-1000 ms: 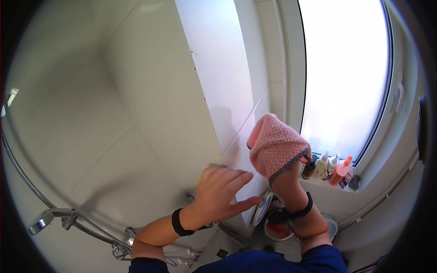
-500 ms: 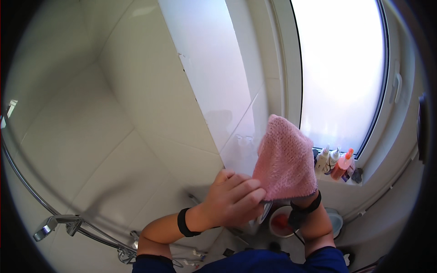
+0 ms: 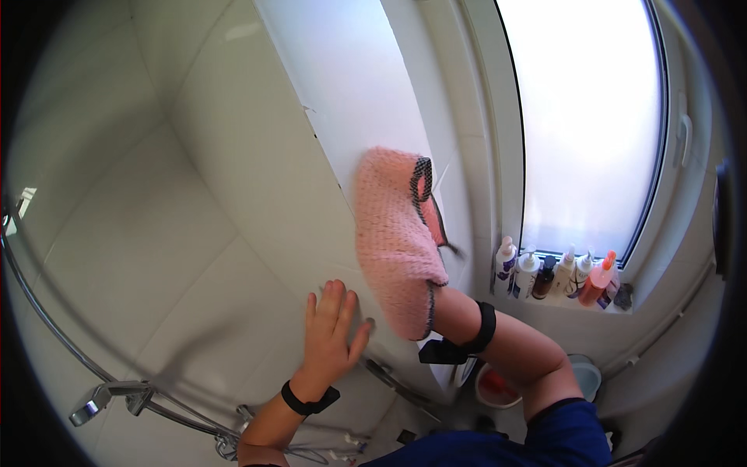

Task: Cleaning the white bathroom wall tiles with a pink cloth.

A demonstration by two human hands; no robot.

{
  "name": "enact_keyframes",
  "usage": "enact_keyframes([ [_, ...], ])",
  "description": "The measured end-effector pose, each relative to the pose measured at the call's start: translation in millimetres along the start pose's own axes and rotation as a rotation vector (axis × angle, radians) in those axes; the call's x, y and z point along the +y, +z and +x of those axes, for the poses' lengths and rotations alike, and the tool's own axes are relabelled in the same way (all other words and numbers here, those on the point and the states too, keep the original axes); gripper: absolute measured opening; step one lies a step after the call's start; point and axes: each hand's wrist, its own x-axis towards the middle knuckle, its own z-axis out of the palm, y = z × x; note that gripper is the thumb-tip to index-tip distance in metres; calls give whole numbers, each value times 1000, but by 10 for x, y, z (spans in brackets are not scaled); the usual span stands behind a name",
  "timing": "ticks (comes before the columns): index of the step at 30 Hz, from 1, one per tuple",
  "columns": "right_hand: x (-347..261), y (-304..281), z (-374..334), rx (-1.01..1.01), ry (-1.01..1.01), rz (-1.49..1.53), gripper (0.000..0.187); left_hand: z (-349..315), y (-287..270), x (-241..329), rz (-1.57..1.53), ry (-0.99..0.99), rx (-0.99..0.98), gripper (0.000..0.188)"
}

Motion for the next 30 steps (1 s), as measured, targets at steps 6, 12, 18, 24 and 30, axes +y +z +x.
enact_keyframes([
  [6, -631, 163, 811, -54, -306, -1276, 59, -27, 68, -101, 62, 82, -84, 80],
  [12, -682, -823, 728, 334, -373, -1529, 60, -13, 105, -86, 27, 71, -108, 83],
  [18, -40, -318, 119, 144, -173, -1235, 62, -30, 51, -48, 15, -14, -75, 64],
  [24, -865, 458, 1086, -124, -543, -1486, 62, -32, 77, -109, -45, 77, -186, 75],
  [30, -1170, -424, 1561, 186, -699, -1701, 50, 13, 96, -33, 24, 64, -119, 88],
])
